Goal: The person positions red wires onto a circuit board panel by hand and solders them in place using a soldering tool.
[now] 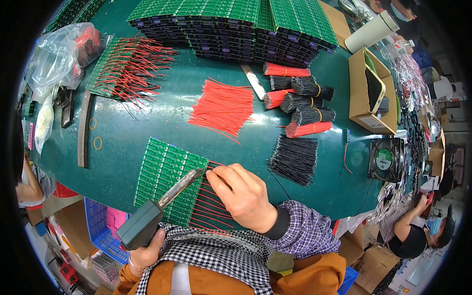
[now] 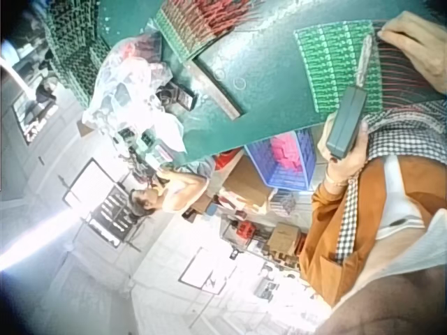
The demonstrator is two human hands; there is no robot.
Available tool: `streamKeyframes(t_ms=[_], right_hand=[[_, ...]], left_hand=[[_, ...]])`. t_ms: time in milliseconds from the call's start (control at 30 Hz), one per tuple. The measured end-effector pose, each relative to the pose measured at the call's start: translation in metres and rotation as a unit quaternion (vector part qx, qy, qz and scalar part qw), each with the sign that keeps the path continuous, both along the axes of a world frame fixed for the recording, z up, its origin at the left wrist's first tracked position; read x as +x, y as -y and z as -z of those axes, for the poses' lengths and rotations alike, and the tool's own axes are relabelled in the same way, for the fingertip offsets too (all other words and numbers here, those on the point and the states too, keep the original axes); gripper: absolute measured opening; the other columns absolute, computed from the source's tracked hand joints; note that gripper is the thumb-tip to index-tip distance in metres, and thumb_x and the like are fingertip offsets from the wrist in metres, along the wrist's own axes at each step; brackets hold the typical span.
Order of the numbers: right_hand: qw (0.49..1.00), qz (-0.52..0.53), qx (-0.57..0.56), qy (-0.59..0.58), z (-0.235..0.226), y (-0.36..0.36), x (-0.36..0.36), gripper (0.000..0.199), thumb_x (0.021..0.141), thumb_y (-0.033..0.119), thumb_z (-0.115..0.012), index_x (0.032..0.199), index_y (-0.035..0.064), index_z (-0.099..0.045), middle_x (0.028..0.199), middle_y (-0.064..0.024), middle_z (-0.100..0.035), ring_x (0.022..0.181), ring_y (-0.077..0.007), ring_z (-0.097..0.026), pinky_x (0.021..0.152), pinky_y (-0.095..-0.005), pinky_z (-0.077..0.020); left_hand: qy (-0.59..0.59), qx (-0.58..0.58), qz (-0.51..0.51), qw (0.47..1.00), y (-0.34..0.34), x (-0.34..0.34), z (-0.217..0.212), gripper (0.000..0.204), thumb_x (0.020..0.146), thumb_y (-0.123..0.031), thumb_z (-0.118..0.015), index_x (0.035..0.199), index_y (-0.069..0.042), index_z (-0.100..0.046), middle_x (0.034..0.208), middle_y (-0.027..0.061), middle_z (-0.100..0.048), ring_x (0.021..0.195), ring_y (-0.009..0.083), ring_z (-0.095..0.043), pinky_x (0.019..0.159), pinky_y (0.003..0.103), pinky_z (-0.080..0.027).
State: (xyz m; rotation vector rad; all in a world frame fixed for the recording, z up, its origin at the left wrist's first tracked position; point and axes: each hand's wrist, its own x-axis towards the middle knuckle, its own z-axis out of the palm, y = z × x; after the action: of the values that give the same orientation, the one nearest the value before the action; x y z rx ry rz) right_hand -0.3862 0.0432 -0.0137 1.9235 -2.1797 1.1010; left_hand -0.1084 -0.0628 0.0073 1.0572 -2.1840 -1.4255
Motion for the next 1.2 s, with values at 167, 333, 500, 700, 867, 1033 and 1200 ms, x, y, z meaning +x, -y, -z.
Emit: streamKeyframes(t_ms=[167, 333, 500, 700, 867, 1033, 1200], right_hand=[[1.0, 0.003, 0.002, -0.002, 0.001, 0.001, 0.0, 0.03, 0.074, -0.002, -0.076, 0.104, -0.0027, -0.075, 0.095, -0.0116, -0.072, 0.08, -0.0253, -0.072, 0.063, -0.0332, -0.0588], [1.0, 0.004, 0.0, -0.006, 0.0, 0.001, 0.0, 0.029, 0.074, -0.002, -0.076, 0.103, -0.0024, -0.075, 0.094, -0.0113, -0.071, 0.079, -0.0251, -0.071, 0.062, -0.033, -0.0583], [1.0, 0.008, -0.001, -0.009, 0.0, 0.001, 0.001, 0.028, 0.074, -0.002, -0.075, 0.102, -0.0023, -0.075, 0.093, -0.0112, -0.071, 0.078, -0.0251, -0.071, 0.062, -0.033, -0.0577], [1.0, 0.008, 0.004, -0.008, -0.001, 0.001, 0.002, 0.03, 0.073, -0.003, -0.075, 0.103, -0.0028, -0.074, 0.094, -0.0114, -0.071, 0.079, -0.0252, -0.07, 0.064, -0.0341, -0.0575], [0.999, 0.013, -0.031, -0.031, -0.005, 0.002, 0.003, 0.033, 0.071, -0.004, -0.075, 0.104, -0.0043, -0.074, 0.096, -0.0129, -0.071, 0.081, -0.0279, -0.07, 0.066, -0.036, -0.0577], [0.999, -0.002, -0.025, -0.021, 0.002, -0.007, 0.006, 0.036, 0.072, 0.005, -0.073, 0.107, -0.005, -0.074, 0.102, -0.0122, -0.07, 0.087, -0.0265, -0.069, 0.072, -0.0354, -0.0586], [1.0, -0.006, -0.025, -0.001, 0.001, -0.003, 0.007, 0.033, 0.07, -0.002, -0.076, 0.104, -0.0047, -0.075, 0.095, -0.0139, -0.071, 0.081, -0.0283, -0.069, 0.066, -0.0355, -0.0586]], left_hand=[[0.003, -0.009, 0.003, 1.0, 0.001, 0.0, 0.001, 0.032, 0.075, -0.001, -0.082, 0.107, 0.003, -0.078, 0.097, 0.0175, -0.074, 0.081, 0.0318, -0.074, 0.071, 0.039, -0.059], [-0.018, -0.05, 0.01, 0.999, 0.0, 0.004, 0.003, 0.032, 0.073, 0.001, -0.082, 0.105, 0.003, -0.078, 0.098, 0.0181, -0.074, 0.08, 0.0329, -0.073, 0.07, 0.04, -0.059], [0.003, -0.048, 0.014, 0.999, -0.002, 0.01, 0.002, 0.033, 0.072, 0.002, -0.081, 0.104, 0.003, -0.077, 0.1, 0.0189, -0.075, 0.081, 0.0342, -0.072, 0.071, 0.041, -0.059], [-0.008, -0.03, -0.018, 0.999, -0.007, 0.013, 0.004, 0.033, 0.072, 0.002, -0.081, 0.104, 0.005, -0.076, 0.1, 0.0198, -0.076, 0.084, 0.0351, -0.073, 0.075, 0.042, -0.06], [-0.014, -0.051, -0.019, 0.998, -0.007, 0.013, 0.004, 0.031, 0.071, 0.001, -0.082, 0.102, 0.005, -0.076, 0.098, 0.0205, -0.076, 0.086, 0.0356, -0.074, 0.076, 0.042, -0.061], [-0.011, -0.067, -0.008, 0.998, -0.008, 0.014, 0.004, 0.031, 0.071, 0.001, -0.082, 0.101, 0.006, -0.076, 0.098, 0.0211, -0.076, 0.085, 0.0359, -0.074, 0.076, 0.042, -0.061], [-0.004, -0.042, -0.008, 0.999, -0.007, 0.016, 0.005, 0.032, 0.072, 0.001, -0.082, 0.104, 0.005, -0.077, 0.098, 0.0201, -0.075, 0.083, 0.035, -0.075, 0.074, 0.041, -0.061]])
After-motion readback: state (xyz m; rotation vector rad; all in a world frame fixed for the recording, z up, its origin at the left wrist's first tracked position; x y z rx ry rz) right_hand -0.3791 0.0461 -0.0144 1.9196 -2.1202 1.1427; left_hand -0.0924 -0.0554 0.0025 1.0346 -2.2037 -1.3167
